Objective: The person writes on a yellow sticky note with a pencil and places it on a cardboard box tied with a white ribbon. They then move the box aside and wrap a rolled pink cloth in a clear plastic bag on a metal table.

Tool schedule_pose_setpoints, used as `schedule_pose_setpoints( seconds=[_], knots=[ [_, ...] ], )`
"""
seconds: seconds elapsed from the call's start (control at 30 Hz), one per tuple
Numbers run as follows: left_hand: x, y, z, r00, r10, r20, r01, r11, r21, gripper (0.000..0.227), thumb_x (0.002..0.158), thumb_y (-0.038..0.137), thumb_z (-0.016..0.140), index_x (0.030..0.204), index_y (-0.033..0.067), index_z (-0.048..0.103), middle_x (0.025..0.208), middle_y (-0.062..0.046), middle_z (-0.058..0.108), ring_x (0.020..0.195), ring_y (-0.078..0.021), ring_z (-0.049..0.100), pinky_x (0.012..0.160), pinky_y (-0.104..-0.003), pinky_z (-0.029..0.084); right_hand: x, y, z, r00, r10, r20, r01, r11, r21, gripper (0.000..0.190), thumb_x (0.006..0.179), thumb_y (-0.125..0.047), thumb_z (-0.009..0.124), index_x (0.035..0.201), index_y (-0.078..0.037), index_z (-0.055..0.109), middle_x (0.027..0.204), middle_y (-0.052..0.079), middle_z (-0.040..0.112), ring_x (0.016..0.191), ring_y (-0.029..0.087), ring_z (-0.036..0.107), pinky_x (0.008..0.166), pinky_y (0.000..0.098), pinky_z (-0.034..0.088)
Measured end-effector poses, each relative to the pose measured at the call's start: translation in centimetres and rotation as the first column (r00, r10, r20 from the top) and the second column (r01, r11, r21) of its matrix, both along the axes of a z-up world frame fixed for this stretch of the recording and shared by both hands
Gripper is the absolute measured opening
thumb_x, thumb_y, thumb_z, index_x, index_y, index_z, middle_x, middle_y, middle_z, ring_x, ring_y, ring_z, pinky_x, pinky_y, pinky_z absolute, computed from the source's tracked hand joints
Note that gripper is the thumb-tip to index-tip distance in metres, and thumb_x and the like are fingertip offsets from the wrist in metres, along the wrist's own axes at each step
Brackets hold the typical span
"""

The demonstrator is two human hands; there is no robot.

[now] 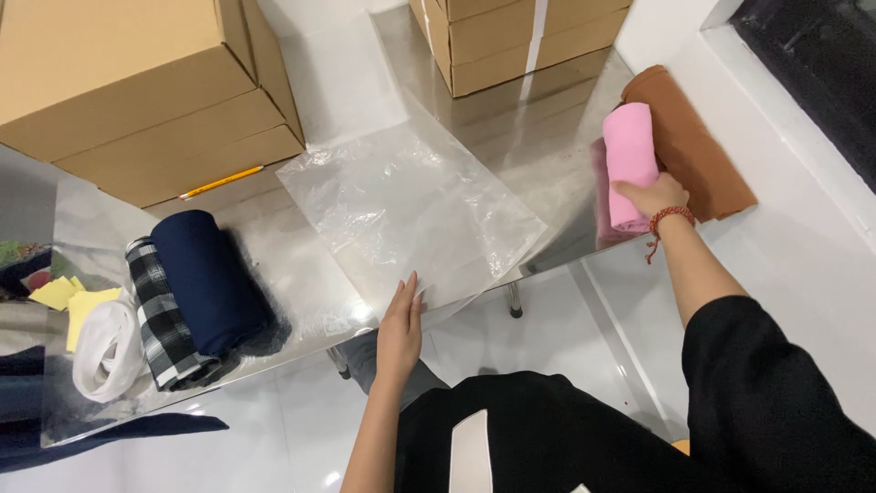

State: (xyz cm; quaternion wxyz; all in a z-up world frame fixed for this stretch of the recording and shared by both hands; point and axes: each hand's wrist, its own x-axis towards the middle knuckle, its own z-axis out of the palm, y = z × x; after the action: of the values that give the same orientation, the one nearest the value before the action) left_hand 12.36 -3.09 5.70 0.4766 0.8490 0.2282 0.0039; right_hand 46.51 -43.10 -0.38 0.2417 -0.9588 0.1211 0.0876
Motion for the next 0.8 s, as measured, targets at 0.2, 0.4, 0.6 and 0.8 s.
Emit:
schedule_pose_setpoints(
  seconds=[0.2, 0.4, 0.6, 0.8],
  knots=[
    [0.7, -0.6, 1.9, 0.977, 0.007, 0.213, -0.004, 1.0, -0.015, 0.032, 0.11, 0.002, 0.049, 0.136, 0.0149, 0.061, 0.146, -0.01, 0.07, 0.136, -0.0336, 0.063, 0.113, -0.05, 0.052, -6.7, 5.4, 2.8, 0.999, -0.032, -0.014, 0.033, 0.997, 0.072, 0.112, 0.068, -0.056, 0.09, 0.16, -0.006, 0.048, 0.167, 0.021, 0.024, 0.15, 0.053, 0.024, 0.118, 0.07, 0.032],
    [2.1, -0.1, 1.0, 0.933, -0.003, 0.361, -0.034, 0.995, 0.098, 0.019, 0.107, -0.004, 0.053, 0.109, 0.0145, 0.056, 0.14, -0.009, 0.073, 0.129, -0.03, 0.069, 0.106, -0.045, 0.057, -8.8, 5.4, 4.2, 0.987, 0.16, 0.001, -0.16, 0.984, 0.073, 0.104, 0.069, -0.053, 0.093, 0.15, 0.001, 0.057, 0.167, 0.034, 0.028, 0.151, 0.058, 0.03, 0.12, 0.0685, 0.031],
    [3.3, -0.9, -0.3, 0.876, 0.003, 0.483, -0.07, 0.99, 0.12, 0.028, 0.104, -0.011, 0.056, 0.111, 0.0115, 0.072, 0.14, -0.007, 0.073, 0.125, -0.0273, 0.071, 0.104, -0.041, 0.06, -10.0, 5.7, 7.2, 0.952, 0.238, -0.194, -0.201, 0.961, 0.192, 0.099, 0.075, -0.055, 0.091, 0.144, 0.01, 0.063, 0.137, 0.039, 0.066, 0.13, 0.051, 0.062, 0.101, 0.0626, 0.053],
    [4.4, -0.7, -2.8, 0.805, -0.115, 0.582, 0.022, 0.986, 0.165, 0.063, 0.096, -0.02, 0.043, 0.15, 0.0084, 0.057, 0.157, -0.012, 0.058, 0.147, -0.0287, 0.057, 0.118, -0.038, 0.051, -13.9, 4.9, 6.5, 0.998, -0.009, -0.061, 0.043, 0.801, 0.597, 0.07, 0.083, -0.032, 0.081, 0.143, -0.005, 0.061, 0.136, 0.011, 0.068, 0.118, 0.023, 0.065, 0.097, 0.0404, 0.055]
  ],
)
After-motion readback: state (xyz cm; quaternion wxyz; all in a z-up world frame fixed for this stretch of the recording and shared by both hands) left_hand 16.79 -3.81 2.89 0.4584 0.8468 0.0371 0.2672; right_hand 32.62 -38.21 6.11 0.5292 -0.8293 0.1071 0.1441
